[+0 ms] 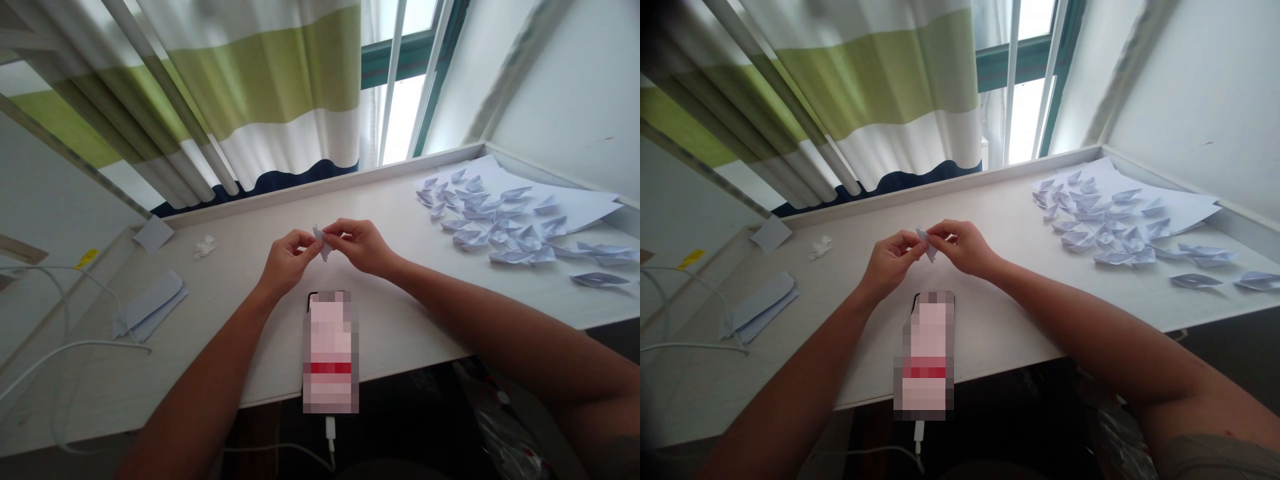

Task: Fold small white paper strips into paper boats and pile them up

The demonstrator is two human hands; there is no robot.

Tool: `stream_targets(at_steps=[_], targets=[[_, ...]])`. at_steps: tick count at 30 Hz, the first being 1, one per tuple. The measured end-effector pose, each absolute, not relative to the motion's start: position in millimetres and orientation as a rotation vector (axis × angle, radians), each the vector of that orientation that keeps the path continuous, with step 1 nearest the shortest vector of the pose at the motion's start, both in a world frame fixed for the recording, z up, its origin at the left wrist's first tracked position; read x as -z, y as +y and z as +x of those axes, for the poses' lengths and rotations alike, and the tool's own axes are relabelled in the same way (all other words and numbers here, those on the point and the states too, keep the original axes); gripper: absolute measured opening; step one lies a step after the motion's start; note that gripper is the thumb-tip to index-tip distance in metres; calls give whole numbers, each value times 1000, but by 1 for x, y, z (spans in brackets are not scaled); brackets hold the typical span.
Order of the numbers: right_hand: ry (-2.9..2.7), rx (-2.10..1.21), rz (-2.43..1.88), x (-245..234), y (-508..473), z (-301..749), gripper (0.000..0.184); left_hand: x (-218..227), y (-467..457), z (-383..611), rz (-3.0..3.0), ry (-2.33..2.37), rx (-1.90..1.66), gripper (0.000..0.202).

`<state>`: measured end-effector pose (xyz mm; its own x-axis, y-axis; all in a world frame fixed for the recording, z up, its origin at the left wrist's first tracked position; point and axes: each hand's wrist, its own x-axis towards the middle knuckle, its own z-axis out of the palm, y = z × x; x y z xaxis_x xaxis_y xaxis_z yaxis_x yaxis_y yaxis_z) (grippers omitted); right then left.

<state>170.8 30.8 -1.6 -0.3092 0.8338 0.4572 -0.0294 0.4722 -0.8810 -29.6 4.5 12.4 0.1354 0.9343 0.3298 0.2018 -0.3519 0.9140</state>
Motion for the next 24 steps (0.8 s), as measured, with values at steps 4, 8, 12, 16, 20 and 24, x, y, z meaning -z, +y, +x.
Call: stream_targets(at_steps=[4,8,12,16,20,24], targets=[[-1716,-988,-670,1,33,174,21,-11,5,-30,1594,1058,-1291,33],[-1740,-1022,-673,1,37,177,27,-11,5,-28,1549,1031,-1309,35],[-1720,-1054,-701,-1,37,178,34,-13,3,-28,1543,1025,-1235,39],[-1703,-1068,-706,-4,35,178,36,-14,1,-28,1527,1031,-1221,36],[-1718,-1087,-702,-3,36,178,41,-14,-2,-25,1505,1083,-1222,35],[-1642,-1089,-743,1,36,175,47,-12,-2,-21,1438,1123,-1287,38]])
